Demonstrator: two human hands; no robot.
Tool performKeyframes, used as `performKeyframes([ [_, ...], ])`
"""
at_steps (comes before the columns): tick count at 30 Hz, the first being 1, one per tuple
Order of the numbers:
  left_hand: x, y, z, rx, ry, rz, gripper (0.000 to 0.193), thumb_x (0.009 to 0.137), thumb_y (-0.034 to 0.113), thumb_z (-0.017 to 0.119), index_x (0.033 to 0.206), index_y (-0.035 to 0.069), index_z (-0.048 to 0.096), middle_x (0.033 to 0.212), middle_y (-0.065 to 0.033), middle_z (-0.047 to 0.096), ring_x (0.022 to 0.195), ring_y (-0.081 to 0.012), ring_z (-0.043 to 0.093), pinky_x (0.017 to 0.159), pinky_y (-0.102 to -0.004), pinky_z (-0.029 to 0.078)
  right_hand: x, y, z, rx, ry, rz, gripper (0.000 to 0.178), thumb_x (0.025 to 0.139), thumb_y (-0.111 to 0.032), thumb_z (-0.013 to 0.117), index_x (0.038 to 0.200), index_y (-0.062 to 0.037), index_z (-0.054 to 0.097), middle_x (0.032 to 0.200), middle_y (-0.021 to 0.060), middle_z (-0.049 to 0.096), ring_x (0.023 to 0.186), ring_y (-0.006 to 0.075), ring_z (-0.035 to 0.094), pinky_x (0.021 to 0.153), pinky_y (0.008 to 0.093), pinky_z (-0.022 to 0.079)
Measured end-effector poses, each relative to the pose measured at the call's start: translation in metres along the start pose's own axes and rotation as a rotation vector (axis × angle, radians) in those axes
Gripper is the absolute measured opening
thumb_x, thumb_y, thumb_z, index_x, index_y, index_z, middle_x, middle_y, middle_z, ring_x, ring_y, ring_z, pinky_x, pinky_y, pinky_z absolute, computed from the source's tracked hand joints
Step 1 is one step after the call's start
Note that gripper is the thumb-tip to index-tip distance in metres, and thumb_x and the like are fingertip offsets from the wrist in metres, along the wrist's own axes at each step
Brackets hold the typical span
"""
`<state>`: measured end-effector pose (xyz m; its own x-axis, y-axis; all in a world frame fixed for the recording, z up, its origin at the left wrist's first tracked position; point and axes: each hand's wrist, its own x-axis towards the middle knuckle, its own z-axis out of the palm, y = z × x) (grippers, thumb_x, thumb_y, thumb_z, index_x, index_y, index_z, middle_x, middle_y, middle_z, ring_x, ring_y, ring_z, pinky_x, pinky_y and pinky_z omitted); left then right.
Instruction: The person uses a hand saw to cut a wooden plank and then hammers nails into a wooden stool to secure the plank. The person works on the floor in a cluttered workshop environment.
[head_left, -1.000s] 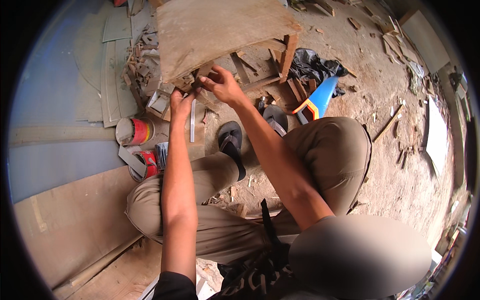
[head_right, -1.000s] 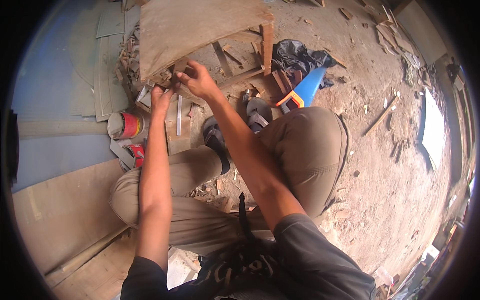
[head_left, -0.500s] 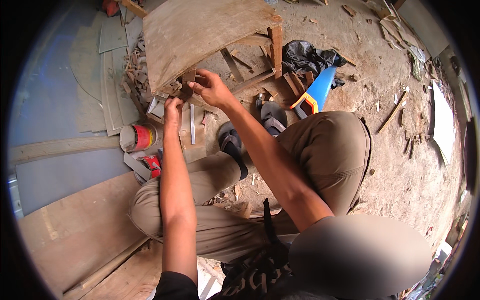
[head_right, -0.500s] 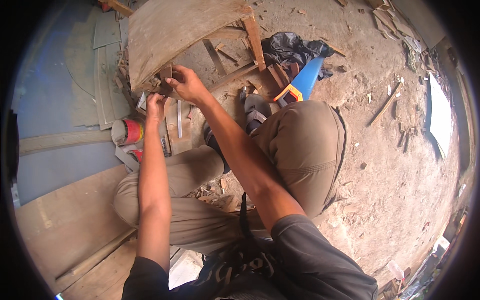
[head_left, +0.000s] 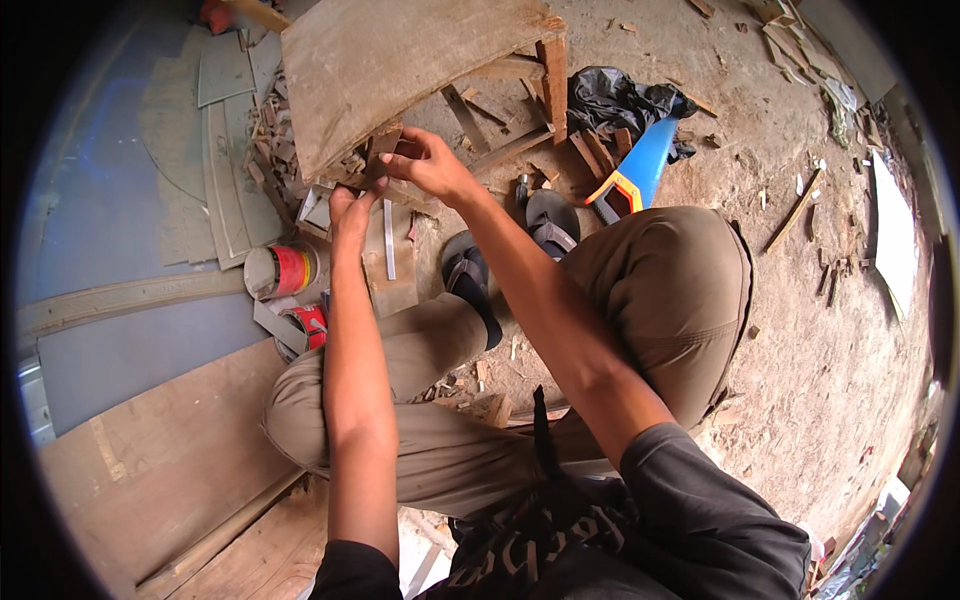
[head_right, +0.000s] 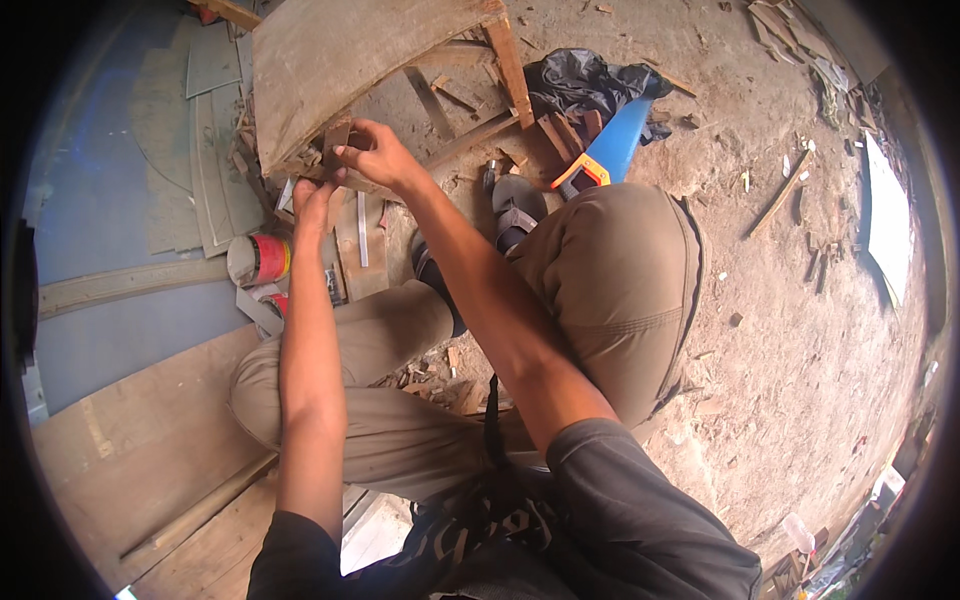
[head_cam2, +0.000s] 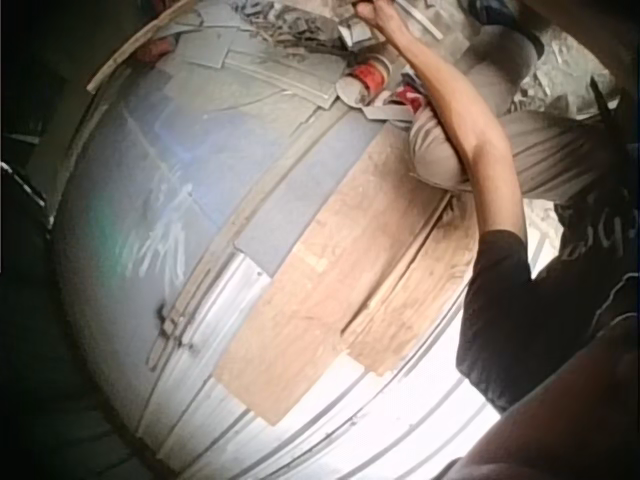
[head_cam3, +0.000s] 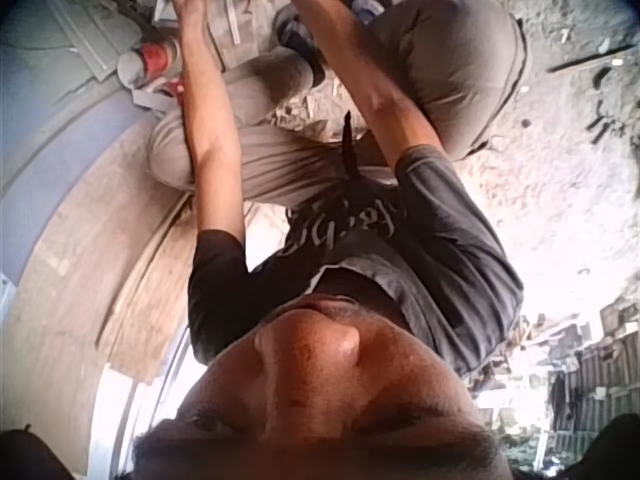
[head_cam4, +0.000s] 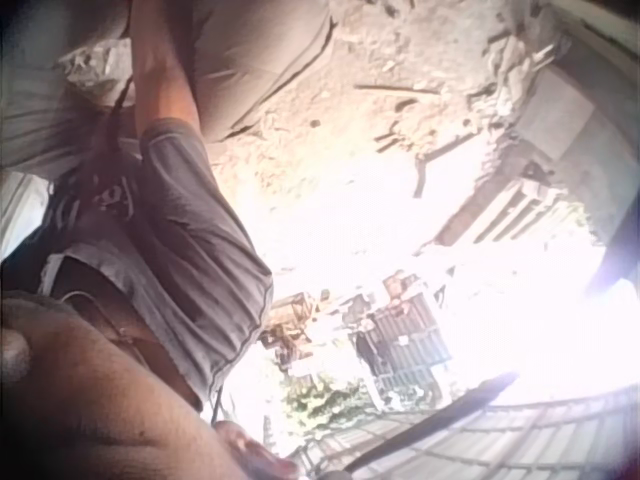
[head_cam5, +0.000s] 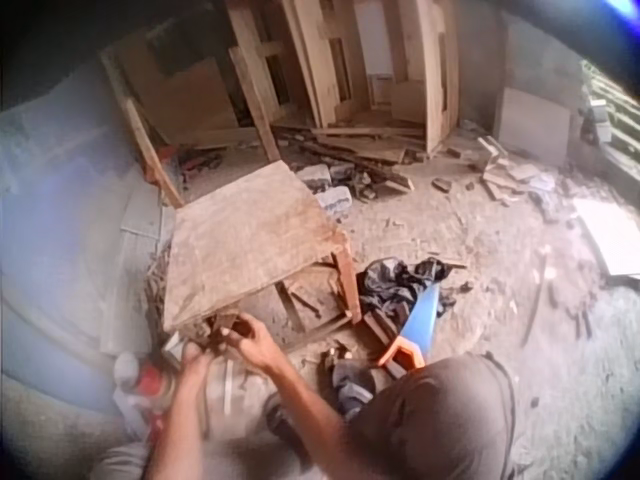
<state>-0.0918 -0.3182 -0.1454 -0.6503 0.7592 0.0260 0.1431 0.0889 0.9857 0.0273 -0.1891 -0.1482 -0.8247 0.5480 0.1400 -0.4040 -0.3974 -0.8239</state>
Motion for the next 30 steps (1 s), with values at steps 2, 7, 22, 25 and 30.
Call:
performKeyframes([
  [2,0.0,-0.002,-0.004,0.011,0.012,-0.002,0.037,0.082,0.012,0.075,0.114,-0.001,0.064,0.112,-0.0055,0.067,0.101,-0.0138,0.059,0.091,-0.0279,0.043,-0.001,-0.006,0.001,-0.02,-0.047,0.006,0.037,0.091,-0.008,0.062,0.125,0.0025,0.054,0.118,0.0122,0.063,0.108,0.0193,0.059,0.095,0.0329,0.049],
  [7,0.004,-0.006,-0.009,0.016,0.014,-0.003,0.04,0.08,0.012,0.077,0.115,-0.001,0.064,0.113,-0.0057,0.066,0.104,-0.0141,0.059,0.093,-0.0281,0.043,0.0,-0.016,0.001,-0.042,-0.07,0.028,0.033,0.092,-0.008,0.061,0.123,0.0026,0.056,0.118,0.0103,0.063,0.109,0.0184,0.059,0.096,0.0323,0.048],
  [22,0.003,-0.003,-0.004,-0.053,0.019,-0.037,0.039,0.078,0.006,0.076,0.114,-0.002,0.065,0.113,-0.0068,0.067,0.102,-0.0151,0.061,0.092,-0.0277,0.044,0.0,-0.019,-0.003,-0.079,-0.089,0.073,0.029,0.094,-0.012,0.061,0.119,0.0011,0.057,0.117,0.0091,0.062,0.109,0.0182,0.059,0.099,0.0323,0.048],
  [25,0.002,-0.002,-0.004,-0.042,0.011,-0.042,0.039,0.078,0.006,0.076,0.114,-0.002,0.065,0.114,-0.0069,0.067,0.102,-0.0156,0.061,0.092,-0.028,0.044,-0.001,-0.018,-0.003,-0.034,-0.056,0.099,0.03,0.094,-0.012,0.062,0.121,0.0002,0.055,0.117,0.0092,0.062,0.109,0.0186,0.059,0.1,0.0325,0.048],
  [30,0.002,-0.002,-0.002,-0.06,0.027,-0.001,0.038,0.078,0.005,0.076,0.113,-0.001,0.065,0.114,-0.0069,0.067,0.102,-0.0161,0.061,0.091,-0.0285,0.044,-0.004,-0.018,0.0,0.016,-0.043,0.074,0.03,0.093,-0.012,0.063,0.119,0.0001,0.055,0.114,0.0086,0.062,0.107,0.0183,0.059,0.096,0.0317,0.048],
])
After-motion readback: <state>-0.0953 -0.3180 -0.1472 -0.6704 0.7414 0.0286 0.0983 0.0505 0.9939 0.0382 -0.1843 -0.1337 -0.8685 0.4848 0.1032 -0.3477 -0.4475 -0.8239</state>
